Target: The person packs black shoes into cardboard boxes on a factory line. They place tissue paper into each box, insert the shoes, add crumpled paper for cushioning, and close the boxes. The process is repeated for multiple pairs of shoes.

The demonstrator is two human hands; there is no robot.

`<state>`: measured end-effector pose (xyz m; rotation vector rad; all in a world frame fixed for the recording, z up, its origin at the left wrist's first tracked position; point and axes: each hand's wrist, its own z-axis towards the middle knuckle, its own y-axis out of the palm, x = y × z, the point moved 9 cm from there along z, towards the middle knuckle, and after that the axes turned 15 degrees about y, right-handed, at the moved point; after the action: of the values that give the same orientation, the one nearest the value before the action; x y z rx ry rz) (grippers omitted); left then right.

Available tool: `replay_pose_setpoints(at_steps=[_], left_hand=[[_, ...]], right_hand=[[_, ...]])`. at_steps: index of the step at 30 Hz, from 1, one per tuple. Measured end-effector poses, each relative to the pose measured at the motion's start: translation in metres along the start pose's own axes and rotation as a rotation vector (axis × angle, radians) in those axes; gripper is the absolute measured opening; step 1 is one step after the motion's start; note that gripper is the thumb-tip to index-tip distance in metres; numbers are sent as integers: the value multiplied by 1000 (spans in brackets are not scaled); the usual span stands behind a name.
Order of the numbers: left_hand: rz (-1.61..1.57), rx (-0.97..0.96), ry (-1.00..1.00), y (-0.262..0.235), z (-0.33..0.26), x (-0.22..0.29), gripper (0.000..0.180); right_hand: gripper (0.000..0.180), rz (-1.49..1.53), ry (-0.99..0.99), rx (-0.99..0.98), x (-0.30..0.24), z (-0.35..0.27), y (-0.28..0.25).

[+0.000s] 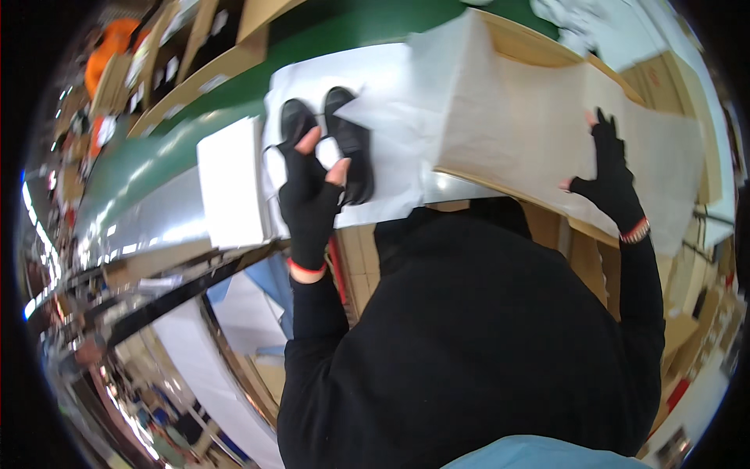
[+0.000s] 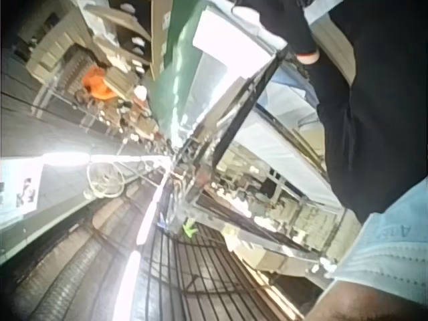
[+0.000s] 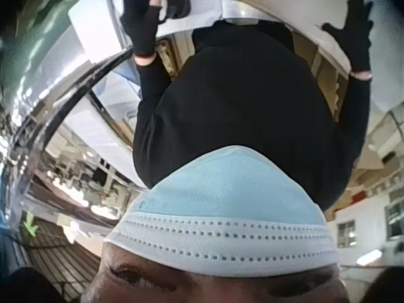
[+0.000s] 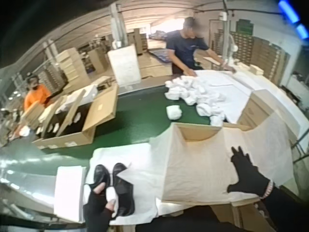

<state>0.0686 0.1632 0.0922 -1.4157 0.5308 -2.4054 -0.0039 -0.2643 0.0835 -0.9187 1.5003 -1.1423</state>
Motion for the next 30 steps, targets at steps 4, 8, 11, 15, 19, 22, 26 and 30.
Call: replay_pose_setpoints(at_steps=[4,8,11,15,19,22,26,30], left_hand=[[555,-207,-118,-86,-33,-28,82],[399,7,-94,-64,-80,-93,69],[572,240,-39,-78,-80,-114,46],[87,765,-177,-171,-75,-128,34],[-474,731,-165,-209,-36,-55,45],[-657,702,-237,-172,-17,-6,52],[-831,292,-294,-69,4,17,48],[-716,-91,-171,34,23,46,40]], right_hand=[[102,-14,-116,-20,-50,-10,10],[70,114,-347,-283,-109,-29,50],[56,102,-248,-400,-87,-29,92],[49,232,-272,-353,-74,-31,76],[53,369,-171,-326,-65,-8,44],[56,645,-264,-316,-98,22,8],[81,838,-475,-501,-190,26,-12],[64,775,-198,-1048,-222,2,16]])
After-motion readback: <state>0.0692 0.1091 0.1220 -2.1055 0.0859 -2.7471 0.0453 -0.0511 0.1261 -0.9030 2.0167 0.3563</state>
